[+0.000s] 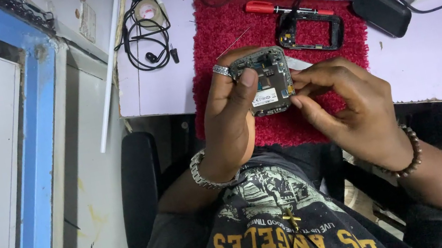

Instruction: Reassembling a mobile phone by installing the motherboard and screen into the frame and snapping the outer casing into place.

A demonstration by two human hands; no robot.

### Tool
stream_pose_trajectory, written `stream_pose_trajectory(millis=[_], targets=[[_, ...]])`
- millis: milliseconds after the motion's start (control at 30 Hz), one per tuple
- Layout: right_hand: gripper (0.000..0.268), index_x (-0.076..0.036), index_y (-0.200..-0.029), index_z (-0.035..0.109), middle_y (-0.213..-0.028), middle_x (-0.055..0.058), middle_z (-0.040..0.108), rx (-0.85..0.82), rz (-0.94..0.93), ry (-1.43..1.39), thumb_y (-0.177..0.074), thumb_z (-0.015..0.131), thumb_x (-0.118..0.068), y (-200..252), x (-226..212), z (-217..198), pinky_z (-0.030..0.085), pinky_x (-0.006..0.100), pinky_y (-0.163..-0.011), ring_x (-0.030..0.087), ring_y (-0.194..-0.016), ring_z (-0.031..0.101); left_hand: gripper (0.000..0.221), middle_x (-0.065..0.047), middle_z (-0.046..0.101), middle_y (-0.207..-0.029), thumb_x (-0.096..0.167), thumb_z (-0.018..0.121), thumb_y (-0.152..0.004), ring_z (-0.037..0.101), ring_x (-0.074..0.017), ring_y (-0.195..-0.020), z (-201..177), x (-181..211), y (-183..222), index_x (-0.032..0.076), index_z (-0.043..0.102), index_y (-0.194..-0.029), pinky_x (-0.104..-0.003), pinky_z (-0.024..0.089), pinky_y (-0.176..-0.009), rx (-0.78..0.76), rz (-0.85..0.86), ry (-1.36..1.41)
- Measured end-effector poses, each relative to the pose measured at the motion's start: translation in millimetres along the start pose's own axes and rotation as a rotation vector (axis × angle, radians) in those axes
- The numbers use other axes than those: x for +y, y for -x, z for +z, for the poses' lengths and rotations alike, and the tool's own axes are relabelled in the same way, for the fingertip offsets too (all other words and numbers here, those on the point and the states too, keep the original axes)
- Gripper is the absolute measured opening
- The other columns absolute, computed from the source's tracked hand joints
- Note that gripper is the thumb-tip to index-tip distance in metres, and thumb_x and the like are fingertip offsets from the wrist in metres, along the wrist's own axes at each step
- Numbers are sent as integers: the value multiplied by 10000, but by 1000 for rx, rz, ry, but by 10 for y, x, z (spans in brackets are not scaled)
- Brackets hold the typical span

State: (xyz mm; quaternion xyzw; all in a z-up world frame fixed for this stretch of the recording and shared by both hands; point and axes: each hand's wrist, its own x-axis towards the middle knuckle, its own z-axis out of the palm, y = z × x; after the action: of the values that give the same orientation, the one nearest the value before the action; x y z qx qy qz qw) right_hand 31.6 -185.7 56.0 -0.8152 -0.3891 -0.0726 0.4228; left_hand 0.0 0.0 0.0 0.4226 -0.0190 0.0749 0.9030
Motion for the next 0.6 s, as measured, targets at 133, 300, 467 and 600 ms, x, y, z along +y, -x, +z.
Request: stream_pose_trajectory(millis=[133, 300, 467, 600], targets=[[322, 117, -1258, 649, -1143, 261, 712, 23, -83, 98, -999, 825, 41, 38, 67, -4, 642, 384, -923, 324, -977, 754, 380, -97, 709, -1281, 336, 623, -1135, 690, -233, -1212, 2, -8, 8, 65, 602, -1401, -394, 582, -1075, -37, 20, -35], [182, 122, -1151, 664, -1120, 289, 700, -12, -269, 198, -1014, 782, 97, -17, 38, -56, 645, 431, -941, 385, -1033, 740, 384, -110, 704, -1290, 332, 622, -1128, 706, -247, -1181, 4, 7, 22, 76, 595, -1413, -402, 600, -1038, -27, -31, -15], [152, 127, -1103, 678, -1070, 268, 734, -70, -281, 205, -999, 785, 101, -70, -67, -121, 654, 407, -919, 362, -974, 755, 405, -108, 698, -1313, 352, 625, -1126, 698, -256, -1202, 0, 11, 34, 84, 589, -1427, -421, 596, -1052, -41, -45, -33], [142, 132, -1073, 679, -1034, 262, 736, -112, -301, 233, -987, 791, 120, -69, -48, -158, 662, 395, -897, 360, -950, 764, 408, -85, 683, -1311, 360, 635, -1124, 659, -221, -1215, 8, 9, 28, 77, 592, -1415, -382, 558, -1061, -69, -55, -10]])
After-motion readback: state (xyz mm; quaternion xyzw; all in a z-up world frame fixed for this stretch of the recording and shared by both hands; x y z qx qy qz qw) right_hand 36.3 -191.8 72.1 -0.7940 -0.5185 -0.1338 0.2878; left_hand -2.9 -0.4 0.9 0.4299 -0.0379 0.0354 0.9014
